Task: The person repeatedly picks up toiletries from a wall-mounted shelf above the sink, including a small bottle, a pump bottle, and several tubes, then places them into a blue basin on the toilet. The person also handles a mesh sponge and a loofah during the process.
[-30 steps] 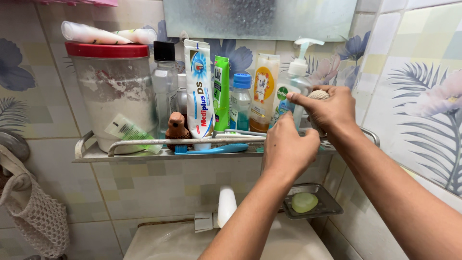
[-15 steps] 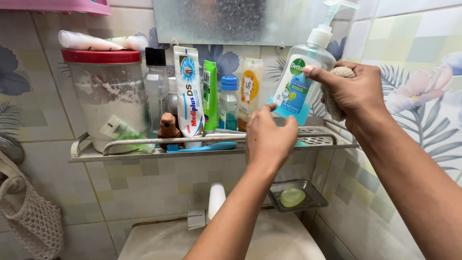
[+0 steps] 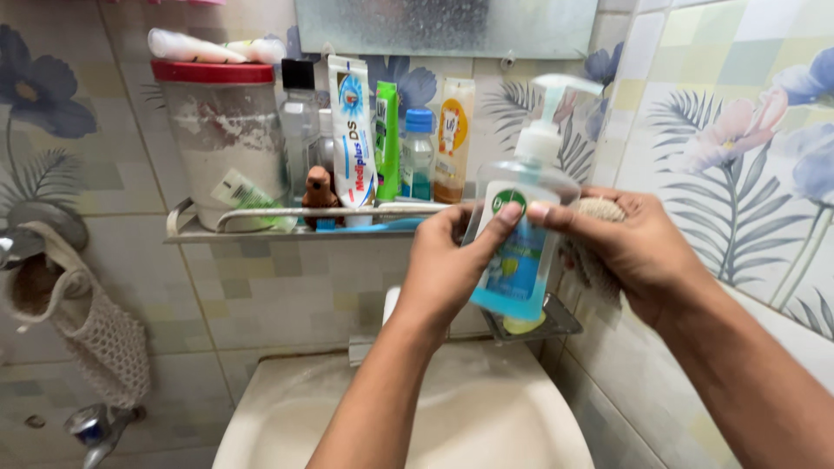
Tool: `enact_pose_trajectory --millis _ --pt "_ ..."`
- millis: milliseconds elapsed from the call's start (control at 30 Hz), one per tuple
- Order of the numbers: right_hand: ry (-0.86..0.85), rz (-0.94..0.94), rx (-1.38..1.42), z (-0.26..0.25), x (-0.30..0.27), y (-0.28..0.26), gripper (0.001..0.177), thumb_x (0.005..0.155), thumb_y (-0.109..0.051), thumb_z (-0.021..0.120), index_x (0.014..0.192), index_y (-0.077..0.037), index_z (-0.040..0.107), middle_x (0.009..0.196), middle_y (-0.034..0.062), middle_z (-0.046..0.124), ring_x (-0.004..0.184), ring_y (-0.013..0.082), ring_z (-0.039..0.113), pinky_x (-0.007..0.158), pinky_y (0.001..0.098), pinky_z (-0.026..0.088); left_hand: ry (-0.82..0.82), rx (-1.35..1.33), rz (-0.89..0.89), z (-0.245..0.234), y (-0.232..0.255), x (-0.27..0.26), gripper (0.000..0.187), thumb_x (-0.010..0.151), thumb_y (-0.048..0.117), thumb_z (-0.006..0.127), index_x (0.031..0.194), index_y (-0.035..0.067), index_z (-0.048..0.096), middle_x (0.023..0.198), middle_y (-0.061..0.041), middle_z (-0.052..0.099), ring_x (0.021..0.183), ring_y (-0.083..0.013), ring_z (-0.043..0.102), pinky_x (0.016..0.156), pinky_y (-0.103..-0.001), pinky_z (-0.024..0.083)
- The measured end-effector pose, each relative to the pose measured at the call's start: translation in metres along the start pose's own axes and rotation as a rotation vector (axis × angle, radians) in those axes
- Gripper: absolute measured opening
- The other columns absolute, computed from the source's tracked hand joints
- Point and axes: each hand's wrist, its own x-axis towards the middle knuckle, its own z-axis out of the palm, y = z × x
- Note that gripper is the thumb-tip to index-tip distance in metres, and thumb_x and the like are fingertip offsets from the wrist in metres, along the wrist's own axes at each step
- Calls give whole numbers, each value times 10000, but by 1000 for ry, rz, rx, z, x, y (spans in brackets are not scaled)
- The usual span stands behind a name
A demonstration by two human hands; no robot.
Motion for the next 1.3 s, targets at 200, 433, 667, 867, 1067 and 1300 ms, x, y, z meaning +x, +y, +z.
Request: enact_pose_trajectory --millis 200,433,667,867,1067,1300 --pt "-103 106 29 8 -50 34 344 759 -199 826 1027 1 748 741 3 716 579 64 612 514 226 480 33 13 -239 -13 11 -80 502 847 384 772 1139 -23 748 957 -61 787 837 -102 710 740 -261 576" --pt "-141 293 -60 20 -107 63 470 775 -296 886 1118 4 776 679 82 655 520 145 559 438 292 418 152 -48 -407 -13 19 -156 519 831 354 772 1182 -23 718 991 -91 793 858 -128 735 757 -285 596" --pt "-224 355 -56 35 -146 80 517 742 -310 891 1139 -12 748 687 76 675 563 141 604 487 289 474 285 -18 -524 -13 33 -211 534 800 359 777 1193 2 717 1001 -85 791 854 -129 730 752 -288 591" --pt "-312 343 -25 51 -161 93 527 781 -298 917 1177 2 740 716 80 690 592 142 625 493 294 492 369 -20 -527 -23 37 -240 505 818 339 762 1181 -9 708 1027 -82 791 878 -122 737 775 -276 595" --pt "-374 326 -46 75 -165 87 521 778 -302 905 1150 18 730 708 87 683 570 152 608 472 302 473 431 -48 -392 -39 41 -258 492 851 296 770 1199 -46 705 1057 -104 785 899 -130 727 790 -279 590" --pt "-471 322 -84 117 -174 75 522 781 -308 900 1172 -3 734 717 100 690 578 158 619 470 310 479 553 -67 -360 -63 60 -286 477 841 281 776 1190 -36 701 1072 -106 785 908 -133 733 797 -279 595"
